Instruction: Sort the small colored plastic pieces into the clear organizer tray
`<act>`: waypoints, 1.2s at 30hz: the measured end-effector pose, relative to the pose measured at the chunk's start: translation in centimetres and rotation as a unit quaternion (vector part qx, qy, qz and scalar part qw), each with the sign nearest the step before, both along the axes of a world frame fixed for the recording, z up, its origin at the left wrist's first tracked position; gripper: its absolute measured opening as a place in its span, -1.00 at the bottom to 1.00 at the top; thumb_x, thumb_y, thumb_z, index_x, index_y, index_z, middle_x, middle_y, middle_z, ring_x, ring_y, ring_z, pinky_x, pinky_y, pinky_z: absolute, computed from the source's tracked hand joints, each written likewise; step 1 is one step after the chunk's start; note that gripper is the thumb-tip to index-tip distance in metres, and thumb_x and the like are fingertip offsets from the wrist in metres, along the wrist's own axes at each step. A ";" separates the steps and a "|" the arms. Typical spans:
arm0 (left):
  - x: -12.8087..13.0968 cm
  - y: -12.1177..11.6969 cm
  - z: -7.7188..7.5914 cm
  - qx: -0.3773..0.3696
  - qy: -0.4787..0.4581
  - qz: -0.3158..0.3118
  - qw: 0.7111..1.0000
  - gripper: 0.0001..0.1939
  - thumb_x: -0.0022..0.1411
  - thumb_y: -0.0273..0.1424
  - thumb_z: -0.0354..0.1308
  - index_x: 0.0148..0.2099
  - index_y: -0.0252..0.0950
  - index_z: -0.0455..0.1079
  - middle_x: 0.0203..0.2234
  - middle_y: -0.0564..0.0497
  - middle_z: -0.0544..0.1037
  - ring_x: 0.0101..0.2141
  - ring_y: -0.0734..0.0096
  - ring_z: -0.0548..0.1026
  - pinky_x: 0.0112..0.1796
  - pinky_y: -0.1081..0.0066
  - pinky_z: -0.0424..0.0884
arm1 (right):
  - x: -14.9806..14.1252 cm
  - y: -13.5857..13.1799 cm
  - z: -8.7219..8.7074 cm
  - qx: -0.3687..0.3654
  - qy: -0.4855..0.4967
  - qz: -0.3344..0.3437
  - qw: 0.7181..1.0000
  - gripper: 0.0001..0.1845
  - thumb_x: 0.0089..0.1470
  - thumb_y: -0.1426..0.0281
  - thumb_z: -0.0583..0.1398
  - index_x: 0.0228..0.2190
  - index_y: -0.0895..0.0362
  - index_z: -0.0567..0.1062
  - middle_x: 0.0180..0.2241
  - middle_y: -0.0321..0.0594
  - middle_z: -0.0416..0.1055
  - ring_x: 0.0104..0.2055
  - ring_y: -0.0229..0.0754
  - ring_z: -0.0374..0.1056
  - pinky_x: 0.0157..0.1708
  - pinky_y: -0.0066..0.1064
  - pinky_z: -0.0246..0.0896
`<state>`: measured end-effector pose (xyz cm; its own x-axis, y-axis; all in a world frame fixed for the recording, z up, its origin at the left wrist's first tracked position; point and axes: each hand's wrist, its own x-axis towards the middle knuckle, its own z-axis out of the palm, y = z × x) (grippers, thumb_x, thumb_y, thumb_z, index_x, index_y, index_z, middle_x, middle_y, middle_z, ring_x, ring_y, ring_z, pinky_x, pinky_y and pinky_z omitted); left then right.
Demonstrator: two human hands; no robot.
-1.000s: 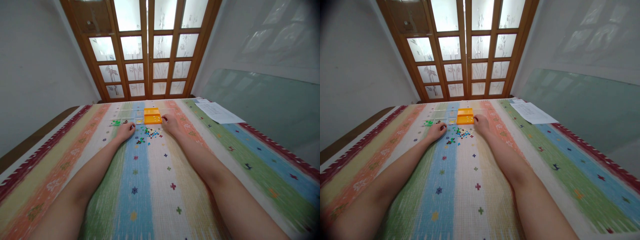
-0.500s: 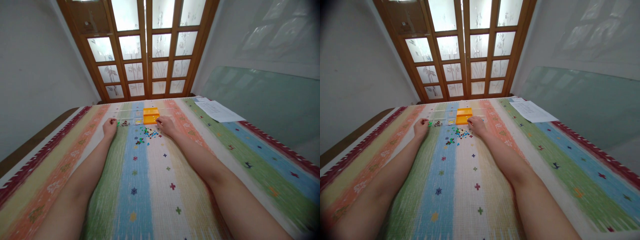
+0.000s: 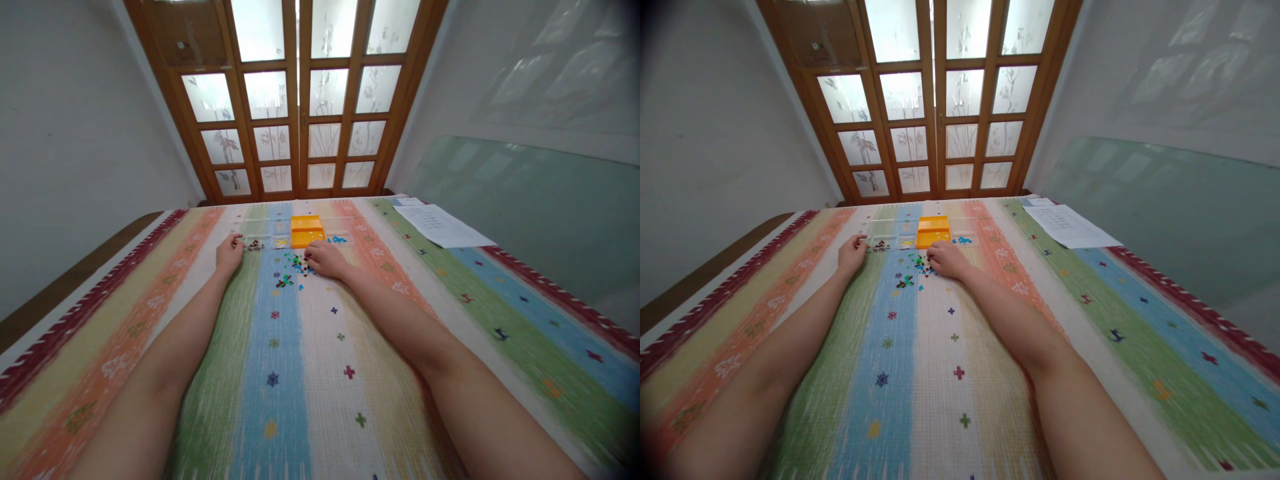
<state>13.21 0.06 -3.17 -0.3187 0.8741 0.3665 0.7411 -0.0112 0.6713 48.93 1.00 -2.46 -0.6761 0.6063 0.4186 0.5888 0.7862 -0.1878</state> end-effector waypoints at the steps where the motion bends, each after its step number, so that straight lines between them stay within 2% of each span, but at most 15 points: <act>1: 0.2 -0.1 0.0 0.001 0.015 -0.011 1.000 -0.58 0.29 -0.33 0.04 0.14 -0.24 0.50 -0.24 -0.01 0.67 -0.30 0.31 0.55 -0.23 0.41 0.39 | 0.0 0.2 -0.2 -0.002 -0.003 -0.014 1.000 -0.84 0.19 0.46 0.19 -0.25 0.10 0.60 -0.22 -0.10 0.51 -0.13 -0.05 0.34 -0.10 -0.29 0.13; 6: 2.1 -0.8 0.1 -0.002 0.074 -0.085 0.994 -0.61 0.34 -0.33 0.02 0.11 -0.24 0.53 -0.28 -0.02 0.66 -0.32 0.29 0.54 -0.23 0.38 0.39 | 0.5 1.0 -0.8 0.014 -0.013 -0.068 0.998 -0.84 0.23 0.41 0.19 -0.29 0.11 0.61 -0.26 -0.06 0.51 -0.16 -0.03 0.35 -0.13 -0.27 0.12; 11: 5.1 -2.0 0.6 -0.006 0.156 -0.186 0.970 -0.66 0.36 -0.34 0.05 0.07 -0.25 0.55 -0.18 -0.07 0.64 -0.24 0.26 0.54 -0.11 0.31 0.42 | 0.6 0.9 -0.5 -0.006 -0.009 -0.037 0.999 -0.84 0.25 0.34 0.23 -0.26 0.10 0.63 -0.23 -0.08 0.53 -0.15 -0.05 0.37 -0.14 -0.29 0.13; 17: 7.9 -3.3 0.6 0.025 0.244 -0.305 0.920 -0.70 0.38 -0.33 0.08 0.08 -0.18 0.53 0.02 -0.07 0.55 0.07 0.19 0.46 0.14 0.19 0.36 | 0.4 1.0 -0.5 -0.014 -0.006 -0.018 1.000 -0.82 0.29 0.38 0.20 -0.27 0.12 0.62 -0.25 -0.11 0.54 -0.17 -0.11 0.38 -0.14 -0.35 0.14; 22: 8.6 -3.5 0.2 0.038 0.274 -0.345 0.897 -0.66 0.39 -0.34 0.10 0.16 -0.17 0.49 0.11 -0.09 0.51 0.14 0.14 0.41 0.22 0.12 0.32 | 0.3 1.1 -0.6 -0.033 0.054 -0.034 0.997 -0.82 0.30 0.42 0.16 -0.27 0.14 0.59 -0.27 -0.13 0.55 -0.23 -0.14 0.38 -0.20 -0.39 0.15; 27: 8.6 -3.4 0.0 0.038 0.274 -0.374 0.885 -0.61 0.42 -0.34 0.06 0.23 -0.17 0.46 0.15 -0.11 0.50 0.18 0.15 0.39 0.26 0.09 0.29 | 0.2 1.2 -0.5 -0.053 0.146 -0.079 0.985 -0.84 0.24 0.47 0.16 -0.26 0.13 0.57 -0.32 -0.19 0.54 -0.32 -0.17 0.36 -0.29 -0.41 0.14; 32: 9.1 -3.6 0.2 0.042 0.276 -0.405 0.871 -0.58 0.45 -0.35 0.02 0.28 -0.17 0.43 0.17 -0.11 0.49 0.21 0.17 0.37 0.28 0.08 0.26 | 0.8 2.0 -1.1 -0.034 0.222 -0.105 0.969 -0.84 0.17 0.51 0.16 -0.26 0.13 0.56 -0.27 -0.17 0.56 -0.24 -0.13 0.41 -0.18 -0.36 0.25; 36: 9.3 -3.6 0.2 0.050 0.289 -0.429 0.854 -0.58 0.47 -0.36 -0.01 0.28 -0.18 0.42 0.19 -0.09 0.50 0.22 0.19 0.36 0.32 0.08 0.19 | 1.3 3.0 -2.0 -0.030 0.271 -0.133 0.953 -0.77 0.18 0.49 0.15 -0.17 0.10 0.57 -0.18 -0.13 0.58 -0.16 -0.09 0.46 -0.07 -0.26 0.34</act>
<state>22.56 -3.55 -2.95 0.6836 0.6501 0.3317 0.6382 -0.7529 0.1605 50.19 4.00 -4.44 -0.1901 0.7593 0.6224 0.5695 0.6017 -0.5600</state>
